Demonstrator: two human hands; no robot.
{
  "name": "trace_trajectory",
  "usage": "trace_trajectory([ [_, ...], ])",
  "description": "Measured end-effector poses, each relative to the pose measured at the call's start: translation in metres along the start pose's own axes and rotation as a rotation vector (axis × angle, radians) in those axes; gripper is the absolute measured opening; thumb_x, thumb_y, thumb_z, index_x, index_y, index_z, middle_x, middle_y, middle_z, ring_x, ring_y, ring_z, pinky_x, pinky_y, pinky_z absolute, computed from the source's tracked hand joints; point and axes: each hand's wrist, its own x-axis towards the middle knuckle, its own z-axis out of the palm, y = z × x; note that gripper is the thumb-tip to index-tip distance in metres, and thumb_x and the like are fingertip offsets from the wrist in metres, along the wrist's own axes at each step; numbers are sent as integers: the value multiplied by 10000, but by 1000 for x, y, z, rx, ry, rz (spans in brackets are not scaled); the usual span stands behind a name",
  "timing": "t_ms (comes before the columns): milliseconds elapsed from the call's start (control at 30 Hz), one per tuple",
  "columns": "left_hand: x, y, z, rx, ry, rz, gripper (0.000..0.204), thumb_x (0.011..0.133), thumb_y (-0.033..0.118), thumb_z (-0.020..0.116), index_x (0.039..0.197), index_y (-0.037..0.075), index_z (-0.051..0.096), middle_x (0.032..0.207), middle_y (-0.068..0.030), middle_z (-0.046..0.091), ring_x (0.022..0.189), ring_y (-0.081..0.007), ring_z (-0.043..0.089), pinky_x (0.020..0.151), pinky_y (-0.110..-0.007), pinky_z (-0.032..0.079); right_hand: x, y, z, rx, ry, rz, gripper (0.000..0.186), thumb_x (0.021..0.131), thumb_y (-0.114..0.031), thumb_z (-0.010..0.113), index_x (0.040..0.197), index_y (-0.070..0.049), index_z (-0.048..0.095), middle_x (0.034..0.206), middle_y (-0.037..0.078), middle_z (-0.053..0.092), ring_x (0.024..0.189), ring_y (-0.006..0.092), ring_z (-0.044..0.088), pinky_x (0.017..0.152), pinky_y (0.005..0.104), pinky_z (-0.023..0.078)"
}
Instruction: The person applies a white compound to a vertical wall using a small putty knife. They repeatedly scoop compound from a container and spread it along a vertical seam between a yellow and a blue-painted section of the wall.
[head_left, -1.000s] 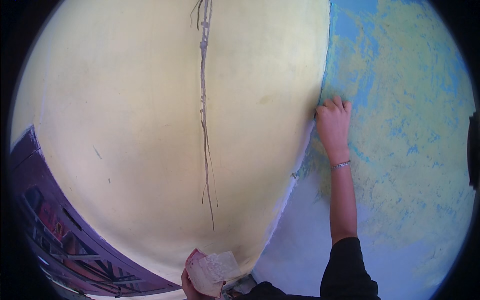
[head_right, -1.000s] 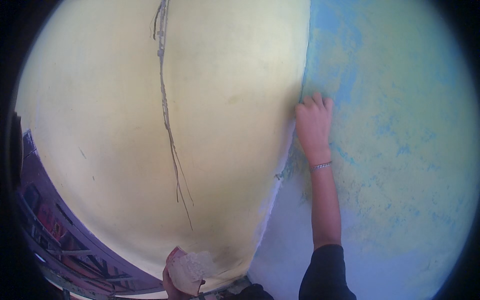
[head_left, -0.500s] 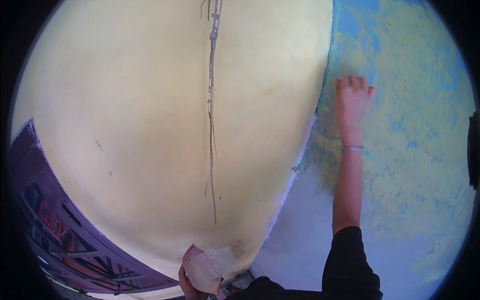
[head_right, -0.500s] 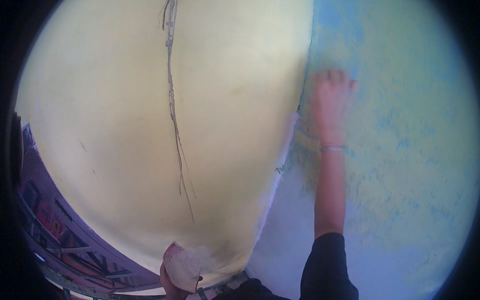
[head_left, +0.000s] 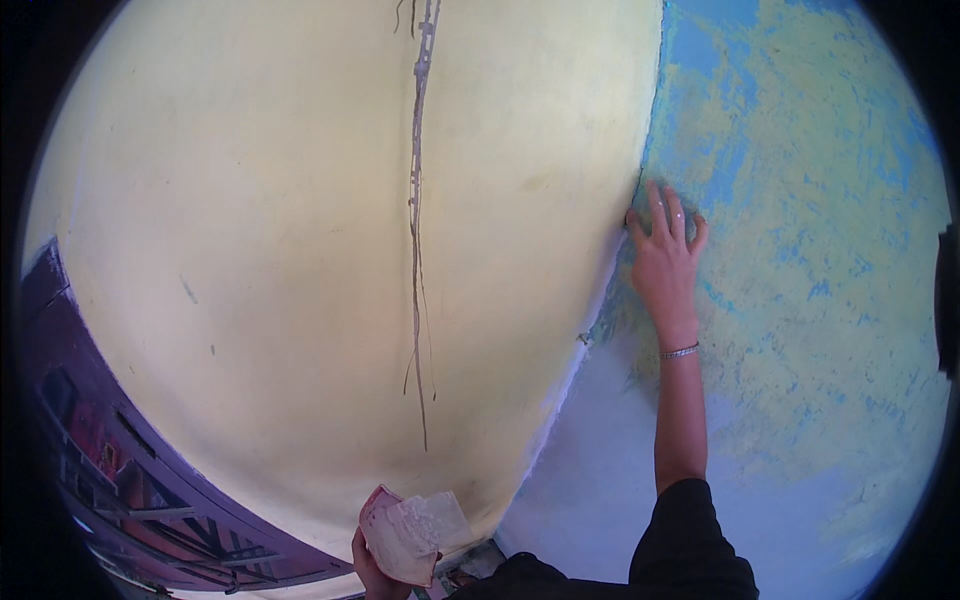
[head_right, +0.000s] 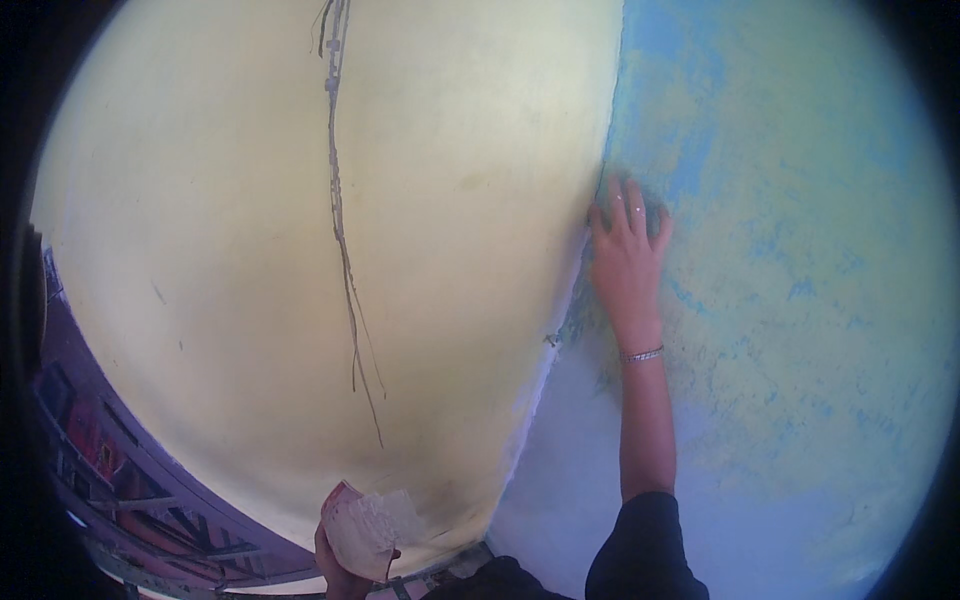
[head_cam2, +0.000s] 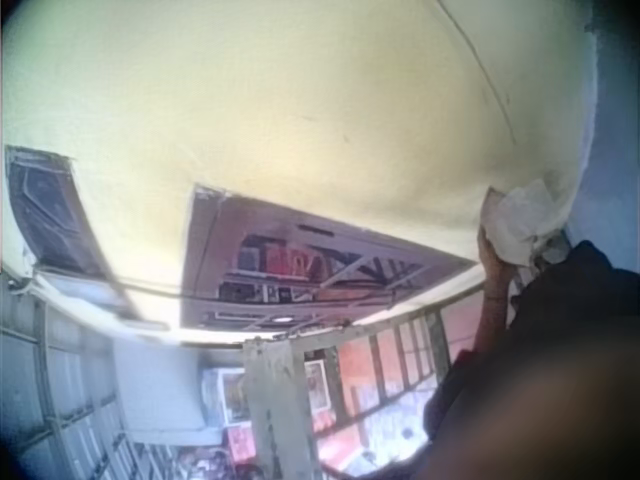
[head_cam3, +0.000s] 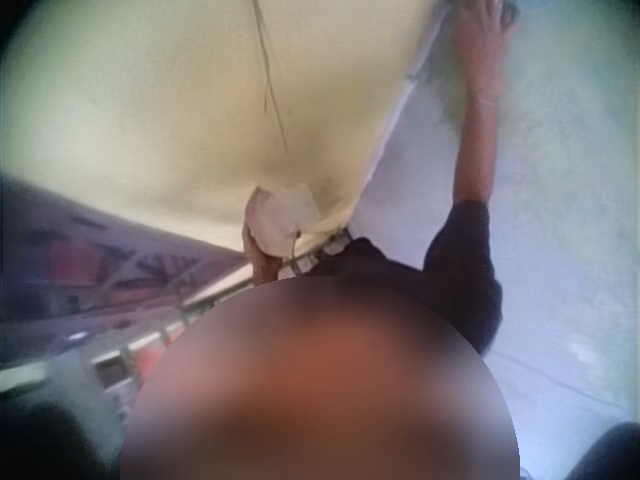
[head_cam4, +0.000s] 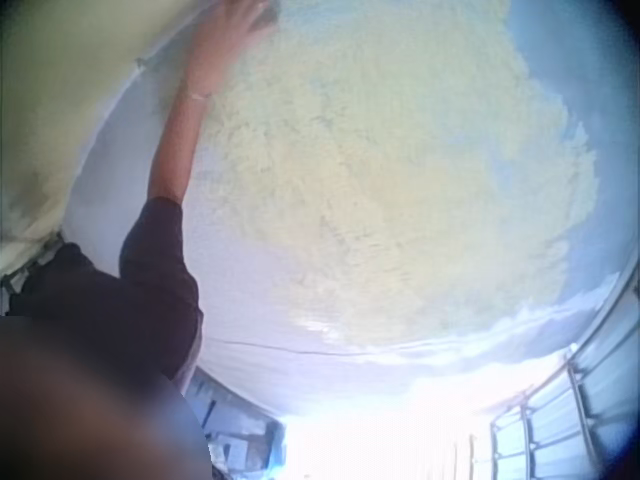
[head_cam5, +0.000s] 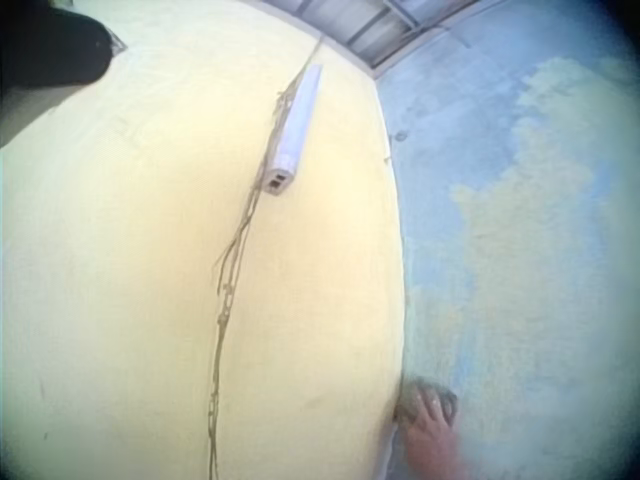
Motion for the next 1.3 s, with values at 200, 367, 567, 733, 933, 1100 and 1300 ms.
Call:
trace_trajectory([
  [200,-3,5,11,-132,-9,-50,591,988,469,323,1458,136,458,1213,-159,638,981,-397,699,585,-595,637,-8,6,-8,72,-56,0,279,822,-5,631,1008,-138,790,1537,84,473,1470,250,368,1192,550,176],
  [367,-6,6,0,-113,14,-121,721,1012,574,395,1571,121,366,1528,-156,483,1387,-380,485,1053,-580,495,-4,2,-7,80,-25,-8,291,827,4,618,1005,-147,791,1536,90,468,1470,250,368,1201,551,166],
  [567,-7,4,-8,-122,62,-145,696,1021,549,388,1569,119,374,1527,-141,491,1392,-364,484,1055,-577,491,-1,-2,-8,-31,-74,7,434,824,39,571,1155,-172,757,1557,100,433,1481,279,347,1202,562,158],
  [733,-5,0,-16,-57,114,-117,710,1014,561,406,1564,114,371,1516,-142,499,1377,-364,499,1035,-567,518,-2,-3,-9,30,-118,37,573,811,66,540,1306,-185,681,1580,108,403,1496,265,332,1205,561,154],
  [933,-1,-5,-30,-135,113,-151,745,994,592,443,1556,109,373,1494,-146,510,1300,-374,566,890,-554,604,-3,-7,-5,-3,-95,59,559,809,66,547,1314,-136,676,1598,124,381,1502,258,327,1206,565,151],
  [1100,-1,-6,-25,-95,132,-123,755,990,601,448,1554,106,371,1483,-154,513,1281,-382,575,873,-561,611,-5,-8,-1,73,-91,81,565,801,64,572,1324,-129,669,1600,115,380,1499,261,330,1207,572,152],
  [1300,4,0,-14,-50,141,-111,744,990,594,442,1550,108,376,1470,-154,520,1268,-382,582,860,-565,612,-9,-6,-9,123,-89,92,458,818,18,628,1253,-110,694,1570,126,415,1476,279,362,1205,588,170],
])
